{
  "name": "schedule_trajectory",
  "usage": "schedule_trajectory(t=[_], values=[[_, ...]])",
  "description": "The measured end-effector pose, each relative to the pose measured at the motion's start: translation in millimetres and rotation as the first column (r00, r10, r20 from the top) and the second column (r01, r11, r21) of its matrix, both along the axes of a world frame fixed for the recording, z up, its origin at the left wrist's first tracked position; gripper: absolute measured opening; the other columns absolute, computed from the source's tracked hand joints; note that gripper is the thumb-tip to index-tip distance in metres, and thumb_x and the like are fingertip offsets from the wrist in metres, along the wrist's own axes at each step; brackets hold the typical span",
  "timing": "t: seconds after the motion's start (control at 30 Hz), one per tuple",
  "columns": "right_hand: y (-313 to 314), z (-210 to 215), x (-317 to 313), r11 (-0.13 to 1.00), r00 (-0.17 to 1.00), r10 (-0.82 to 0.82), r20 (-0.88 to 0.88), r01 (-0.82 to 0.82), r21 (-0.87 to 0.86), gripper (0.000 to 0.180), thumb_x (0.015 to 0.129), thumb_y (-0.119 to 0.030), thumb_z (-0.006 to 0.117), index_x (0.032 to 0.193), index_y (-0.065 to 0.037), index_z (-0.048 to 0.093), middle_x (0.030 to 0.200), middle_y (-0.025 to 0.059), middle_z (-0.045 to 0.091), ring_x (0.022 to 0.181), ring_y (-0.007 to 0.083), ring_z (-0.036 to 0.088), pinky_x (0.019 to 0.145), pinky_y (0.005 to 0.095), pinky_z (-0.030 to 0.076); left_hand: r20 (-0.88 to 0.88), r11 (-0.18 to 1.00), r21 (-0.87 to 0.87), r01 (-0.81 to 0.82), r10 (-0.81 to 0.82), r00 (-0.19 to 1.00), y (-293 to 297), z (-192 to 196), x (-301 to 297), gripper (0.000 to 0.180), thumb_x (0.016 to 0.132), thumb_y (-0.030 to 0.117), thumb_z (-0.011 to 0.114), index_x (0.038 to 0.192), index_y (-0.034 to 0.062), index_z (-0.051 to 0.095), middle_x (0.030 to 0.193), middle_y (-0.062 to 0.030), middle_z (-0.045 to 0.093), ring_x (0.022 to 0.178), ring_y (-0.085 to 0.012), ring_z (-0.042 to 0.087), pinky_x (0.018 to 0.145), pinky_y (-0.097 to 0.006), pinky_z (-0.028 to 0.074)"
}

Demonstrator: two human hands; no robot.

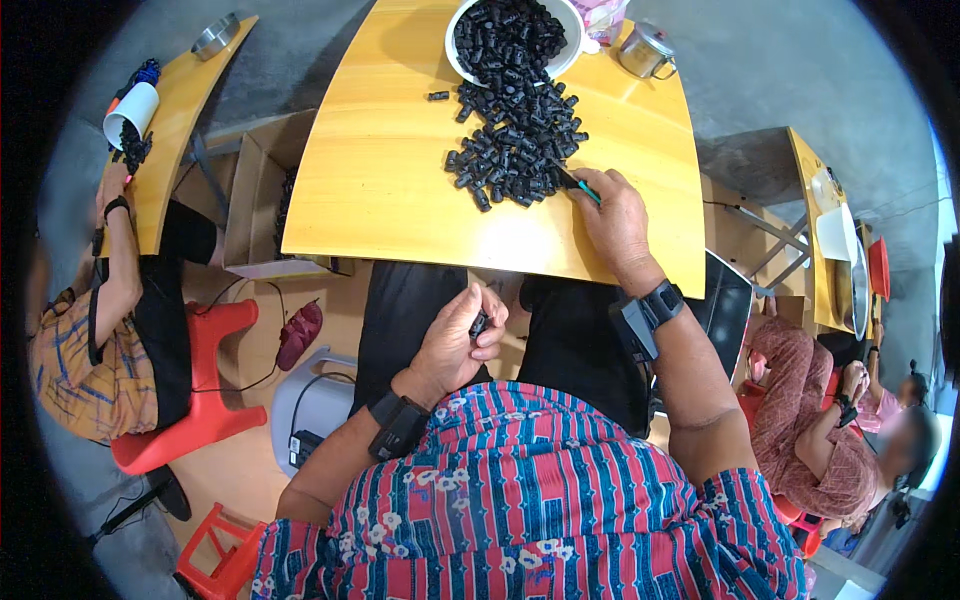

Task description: Assembling small black plastic parts using a hand tool.

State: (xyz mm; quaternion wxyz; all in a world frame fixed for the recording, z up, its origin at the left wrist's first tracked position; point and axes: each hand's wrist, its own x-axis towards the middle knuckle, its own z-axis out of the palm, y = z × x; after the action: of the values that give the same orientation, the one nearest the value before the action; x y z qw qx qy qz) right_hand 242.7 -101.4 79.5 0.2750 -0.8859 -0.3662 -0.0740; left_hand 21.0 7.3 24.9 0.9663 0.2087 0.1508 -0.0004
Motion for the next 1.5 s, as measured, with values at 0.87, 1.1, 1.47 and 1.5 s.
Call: schedule_trajectory(t=[0.87,1.1,1.47,1.5], values=[[-12.5,-19.5,-107.3,0.898,0.252,0.433,-0.865,-0.041,0.438,0.020,0.088,-0.006,0.058,0.105,-0.001,0.066,0.088,0.0008,0.065,0.078,0.0063,0.057,0.071,0.0210,0.046,-0.038,0.938,-0.238,0.252,-0.268,0.963,21.3,-20.8,-8.4,0.032,0.096,0.036,0.047,0.117,0.0121,0.052,0.080,-0.0010,0.047,0.055,-0.0030,0.037,0.044,-0.014,0.032],[-20.8,-1.3,-120.8,0.906,0.287,0.414,-0.864,-0.038,0.422,0.021,0.086,-0.002,0.058,0.106,-0.001,0.065,0.092,0.0043,0.067,0.085,0.0098,0.060,0.080,0.0231,0.047,-0.116,0.932,-0.294,0.214,-0.257,0.959,13.7,1.3,-16.5,0.025,0.098,0.028,0.043,0.112,0.0091,0.051,0.086,-0.0047,0.050,0.062,-0.0056,0.042,0.045,-0.015,0.033],[-22.5,-8.9,-112.3,0.915,0.433,0.402,-0.807,-0.158,0.371,0.022,0.080,0.001,0.065,0.101,-0.003,0.067,0.093,0.0039,0.067,0.088,0.0111,0.061,0.082,0.0263,0.049,-0.041,0.936,-0.186,0.299,-0.311,0.949,19.4,-8.3,-18.3,0.033,0.093,0.035,0.053,0.097,0.0030,0.049,0.080,-0.0007,0.049,0.054,-0.0014,0.038,0.043,-0.013,0.031],[-22.0,-10.3,-109.4,0.901,0.436,0.433,-0.789,-0.194,0.388,0.021,0.079,0.000,0.065,0.101,-0.003,0.067,0.094,0.0045,0.067,0.089,0.0116,0.062,0.082,0.0267,0.049,-0.032,0.935,-0.172,0.309,-0.319,0.947,19.9,-8.4,-18.1,0.031,0.093,0.033,0.054,0.097,0.0028,0.049,0.080,-0.0006,0.049,0.054,-0.0013,0.039,0.043,-0.013,0.031]])
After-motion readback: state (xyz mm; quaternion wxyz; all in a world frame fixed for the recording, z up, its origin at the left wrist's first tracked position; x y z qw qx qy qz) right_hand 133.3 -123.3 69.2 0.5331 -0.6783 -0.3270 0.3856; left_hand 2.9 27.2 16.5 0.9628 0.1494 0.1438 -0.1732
